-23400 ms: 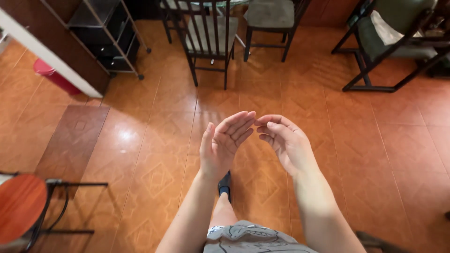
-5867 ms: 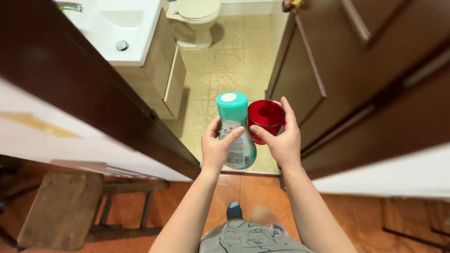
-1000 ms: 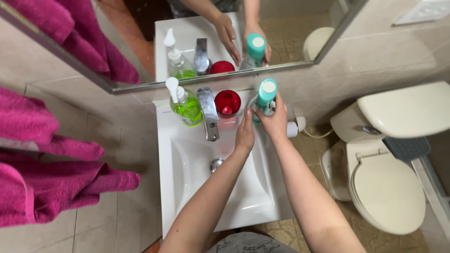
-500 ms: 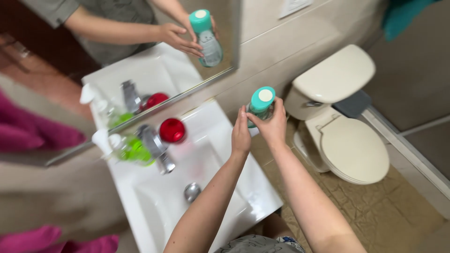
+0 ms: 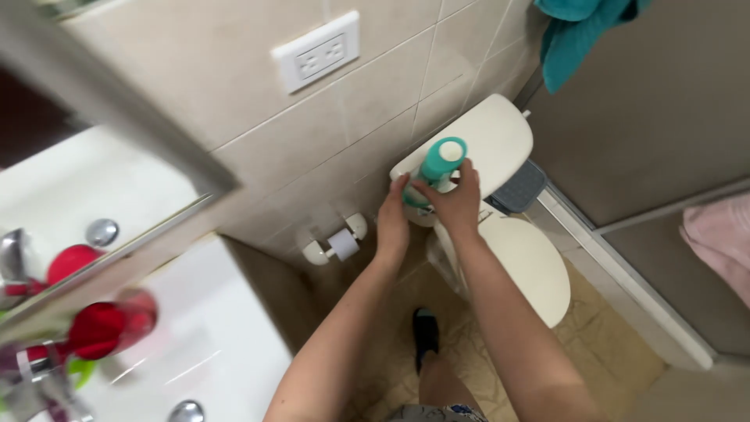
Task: Moving various items from a dining table to a bathroom and organizing them, then rearranging items on the table.
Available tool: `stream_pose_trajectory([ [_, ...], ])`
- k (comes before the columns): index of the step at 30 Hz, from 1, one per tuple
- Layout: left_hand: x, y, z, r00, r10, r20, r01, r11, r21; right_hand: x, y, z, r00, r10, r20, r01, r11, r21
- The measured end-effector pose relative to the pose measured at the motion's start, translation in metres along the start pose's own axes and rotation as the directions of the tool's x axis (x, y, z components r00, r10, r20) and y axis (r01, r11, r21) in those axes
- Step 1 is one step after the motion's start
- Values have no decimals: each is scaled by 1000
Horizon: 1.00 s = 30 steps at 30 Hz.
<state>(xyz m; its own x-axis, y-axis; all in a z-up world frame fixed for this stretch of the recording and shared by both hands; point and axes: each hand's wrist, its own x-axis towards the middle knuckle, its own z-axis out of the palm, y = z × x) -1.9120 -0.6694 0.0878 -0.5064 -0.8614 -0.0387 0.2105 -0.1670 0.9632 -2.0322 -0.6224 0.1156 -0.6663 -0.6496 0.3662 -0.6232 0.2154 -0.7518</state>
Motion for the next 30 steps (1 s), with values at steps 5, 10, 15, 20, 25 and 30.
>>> stream_pose_trajectory([
  [5, 69, -42, 64, 990, -136, -39, 136, 991, -16, 81, 81, -8, 995, 71, 67, -70, 997, -20],
  [10, 121, -88, 97, 961, -274, -38, 271, 960, -72, 130, 148, 0, 986, 133, 105, -128, 990, -52],
  [15, 144, -101, 114, 947, -322, -10, 320, 943, -89, 153, 186, 16, 992, 94, 81, -93, 995, -18],
  [20, 156, -102, 127, 935, -355, 27, 355, 926, -125, 164, 190, 21, 990, 112, 80, -111, 994, -18],
  [25, 152, -95, 131, 938, -343, 42, 345, 927, -149, 162, 177, 8, 990, 105, 99, -102, 994, -36],
  [30, 126, -57, 124, 979, -205, 0, 198, 946, -257, 134, 143, -20, 996, -41, -79, 45, 997, 56],
])
